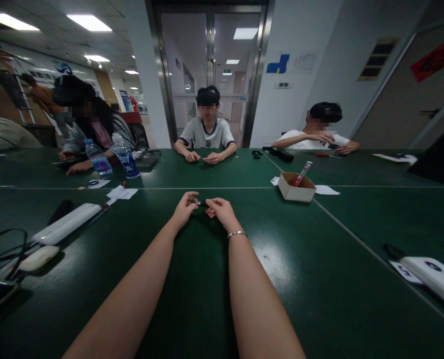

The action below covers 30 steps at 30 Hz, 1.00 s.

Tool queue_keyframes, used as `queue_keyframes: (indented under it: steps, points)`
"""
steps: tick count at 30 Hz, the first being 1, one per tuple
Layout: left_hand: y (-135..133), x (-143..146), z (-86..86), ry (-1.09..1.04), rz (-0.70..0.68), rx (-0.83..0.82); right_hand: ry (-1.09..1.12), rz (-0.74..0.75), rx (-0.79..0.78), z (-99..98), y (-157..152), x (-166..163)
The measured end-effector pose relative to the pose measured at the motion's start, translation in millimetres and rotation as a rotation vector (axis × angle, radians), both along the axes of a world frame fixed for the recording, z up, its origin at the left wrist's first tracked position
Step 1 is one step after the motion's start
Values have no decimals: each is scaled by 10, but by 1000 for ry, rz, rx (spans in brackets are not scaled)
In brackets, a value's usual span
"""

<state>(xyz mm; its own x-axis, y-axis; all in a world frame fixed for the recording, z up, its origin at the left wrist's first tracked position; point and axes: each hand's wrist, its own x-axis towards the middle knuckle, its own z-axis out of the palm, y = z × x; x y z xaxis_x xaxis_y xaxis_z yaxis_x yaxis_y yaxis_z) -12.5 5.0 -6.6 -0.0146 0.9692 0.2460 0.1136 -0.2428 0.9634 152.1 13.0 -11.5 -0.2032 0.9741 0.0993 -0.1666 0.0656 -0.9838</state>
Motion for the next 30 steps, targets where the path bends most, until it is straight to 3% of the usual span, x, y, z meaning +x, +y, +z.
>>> queue_keyframes:
  steps: [30]
  points:
    - [33,-9,-45,-24,-87,-47,42,36,-12,-4,9,10]
